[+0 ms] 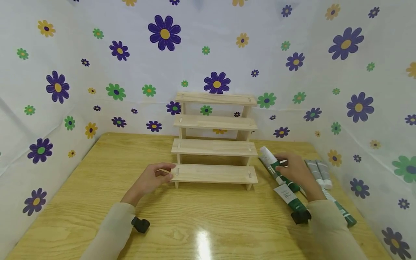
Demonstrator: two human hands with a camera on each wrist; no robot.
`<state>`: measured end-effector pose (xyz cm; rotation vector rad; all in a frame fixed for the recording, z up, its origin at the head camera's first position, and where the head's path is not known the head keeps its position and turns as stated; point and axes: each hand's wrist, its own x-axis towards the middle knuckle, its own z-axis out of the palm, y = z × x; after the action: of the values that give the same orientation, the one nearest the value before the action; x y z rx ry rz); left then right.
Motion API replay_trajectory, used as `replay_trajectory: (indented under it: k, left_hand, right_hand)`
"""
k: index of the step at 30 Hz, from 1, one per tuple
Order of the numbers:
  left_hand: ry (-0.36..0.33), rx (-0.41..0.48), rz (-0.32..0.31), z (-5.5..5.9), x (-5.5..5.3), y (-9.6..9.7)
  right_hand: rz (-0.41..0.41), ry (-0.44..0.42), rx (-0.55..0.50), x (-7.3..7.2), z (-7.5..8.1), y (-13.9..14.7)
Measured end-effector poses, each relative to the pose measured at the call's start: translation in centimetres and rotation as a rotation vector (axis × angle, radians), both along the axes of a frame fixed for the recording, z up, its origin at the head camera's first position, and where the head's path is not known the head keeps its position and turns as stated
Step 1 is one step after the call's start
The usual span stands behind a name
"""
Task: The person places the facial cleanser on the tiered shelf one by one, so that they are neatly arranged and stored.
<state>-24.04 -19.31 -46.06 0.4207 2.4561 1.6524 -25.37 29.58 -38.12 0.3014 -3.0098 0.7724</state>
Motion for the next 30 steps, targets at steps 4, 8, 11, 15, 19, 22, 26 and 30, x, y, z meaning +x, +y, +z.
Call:
replay_trajectory:
  k: [4,8,11,15,19,22,26,30]
  left_hand:
    - [-0.013,0.013,0.015,-0.1,-0.1,0.0]
    - [-0.030,0.015,0.037,-0.3,-0.1,0.1]
    - [-0.034,0.011,0.042,-0.2,-0.1,0.1]
    - [-0.040,0.001,0.053,-0.1,0.0,0.0]
    - [-0.052,-0.001,0.064,0.0,0.0,0.0]
    - [-0.059,0.001,0.063,0.0,0.0,0.1]
    - [-0.056,0.007,0.058,0.0,-0.2,0.3]
    - [-0.052,0.004,0.054,0.1,-0.3,0.2]
  right_hand:
    - [-0.040,0.021,-0.057,-0.2,0.7,-0.5]
    - [-0.082,0.038,-0.115,-0.4,1.1,-1.3]
    - [-0.101,0.060,-0.136,-0.5,1.3,-1.7]
    - [-0.097,0.092,-0.163,-0.8,1.6,-1.9]
    - [-0.092,0.090,-0.217,-1.1,2.0,-2.1]
    - [-0.089,0.083,-0.260,-1.4,2.6,-2.1]
    - [-0.085,0.077,-0.297,-1.9,3.7,-2.4]
    - [-0.060,0.068,-0.341,-2.4,4.8,-3.0]
